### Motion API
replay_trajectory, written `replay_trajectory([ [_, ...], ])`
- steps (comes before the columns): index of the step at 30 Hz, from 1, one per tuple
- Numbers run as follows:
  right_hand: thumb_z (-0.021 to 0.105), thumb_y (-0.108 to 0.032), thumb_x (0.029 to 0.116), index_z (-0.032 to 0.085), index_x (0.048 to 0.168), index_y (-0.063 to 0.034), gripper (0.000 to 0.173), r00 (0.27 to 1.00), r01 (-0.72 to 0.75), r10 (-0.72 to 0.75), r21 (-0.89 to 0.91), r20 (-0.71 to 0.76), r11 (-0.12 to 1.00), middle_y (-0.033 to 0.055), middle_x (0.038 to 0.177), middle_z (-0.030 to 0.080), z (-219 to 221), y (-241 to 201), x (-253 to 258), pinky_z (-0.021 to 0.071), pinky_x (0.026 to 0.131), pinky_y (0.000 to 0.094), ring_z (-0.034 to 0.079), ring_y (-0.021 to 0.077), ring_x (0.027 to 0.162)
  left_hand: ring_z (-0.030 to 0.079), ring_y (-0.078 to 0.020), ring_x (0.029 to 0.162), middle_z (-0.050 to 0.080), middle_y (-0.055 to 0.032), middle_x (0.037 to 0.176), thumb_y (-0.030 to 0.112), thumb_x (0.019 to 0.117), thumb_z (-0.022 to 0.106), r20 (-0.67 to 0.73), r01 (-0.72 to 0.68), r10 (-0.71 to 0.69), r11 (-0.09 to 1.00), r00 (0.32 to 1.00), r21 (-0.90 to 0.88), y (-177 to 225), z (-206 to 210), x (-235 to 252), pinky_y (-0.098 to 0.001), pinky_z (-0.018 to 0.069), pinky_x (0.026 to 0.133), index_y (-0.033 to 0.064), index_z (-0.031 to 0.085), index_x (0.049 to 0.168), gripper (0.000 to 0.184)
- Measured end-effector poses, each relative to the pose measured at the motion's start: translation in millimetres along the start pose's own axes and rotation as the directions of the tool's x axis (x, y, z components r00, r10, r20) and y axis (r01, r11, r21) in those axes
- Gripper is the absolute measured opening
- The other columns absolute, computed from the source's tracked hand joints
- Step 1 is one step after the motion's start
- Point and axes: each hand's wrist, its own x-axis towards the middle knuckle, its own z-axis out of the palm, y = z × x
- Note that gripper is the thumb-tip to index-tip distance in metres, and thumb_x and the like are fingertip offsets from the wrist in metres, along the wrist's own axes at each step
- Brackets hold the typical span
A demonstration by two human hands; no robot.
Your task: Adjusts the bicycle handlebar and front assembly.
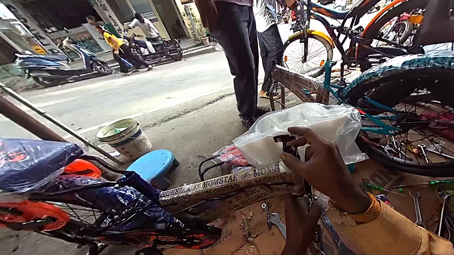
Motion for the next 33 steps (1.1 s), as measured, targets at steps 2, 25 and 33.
replay_trajectory([
  [2, 0.078, -0.028, 0.0867, 0.064, 0.136, -0.0172, 0.053, 0.999, -0.030, 0.028, 0.060, 0.022, 0.998, -0.0036, 0.102, 0.075, -1, 2, -1, 0.0501, 0.046, 0.0293, 0.057, 0.0079, 0.052, 0.064, -0.0181, 0.113, 0.064, -0.0159, 0.122, 0.033, 0.0741, 0.081, 0.003, 0.005, -0.005, 1.000, 1.000, 0.021, 1, -1, 0, -0.0358, 0.0540, 0.098, -0.0047, 0.049, 0.135, 0.079],
  [25, 0.075, -0.033, 0.0891, 0.061, 0.140, -0.0126, 0.057, 0.995, 0.027, -0.040, -0.143, -0.091, 0.989, 0.0021, 0.096, 0.072, 12, -6, -8, 0.0522, 0.054, 0.0387, 0.058, 0.0144, 0.059, 0.062, -0.0167, 0.115, 0.064, -0.0150, 0.123, 0.029, 0.0697, 0.080, -0.004, -0.041, 0.041, 0.999, 0.999, 0.015, -1, 0, 0, -0.0342, 0.0525, 0.100, -0.0055, 0.049, 0.136, 0.081],
  [33, 0.062, -0.027, 0.1012, 0.053, 0.148, -0.0180, 0.048, 0.985, -0.049, 0.045, 0.019, 0.168, 0.999, -0.0025, 0.115, 0.073, -4, -4, -4, 0.0568, 0.064, 0.0400, 0.065, 0.0148, 0.071, 0.064, -0.0170, 0.110, 0.065, -0.0142, 0.120, 0.033, 0.0735, 0.080, -0.001, -0.020, 0.020, 0.999, 1.000, 0.045, 1, 0, 0, -0.0361, 0.0542, 0.096, -0.0043, 0.049, 0.136, 0.079],
])
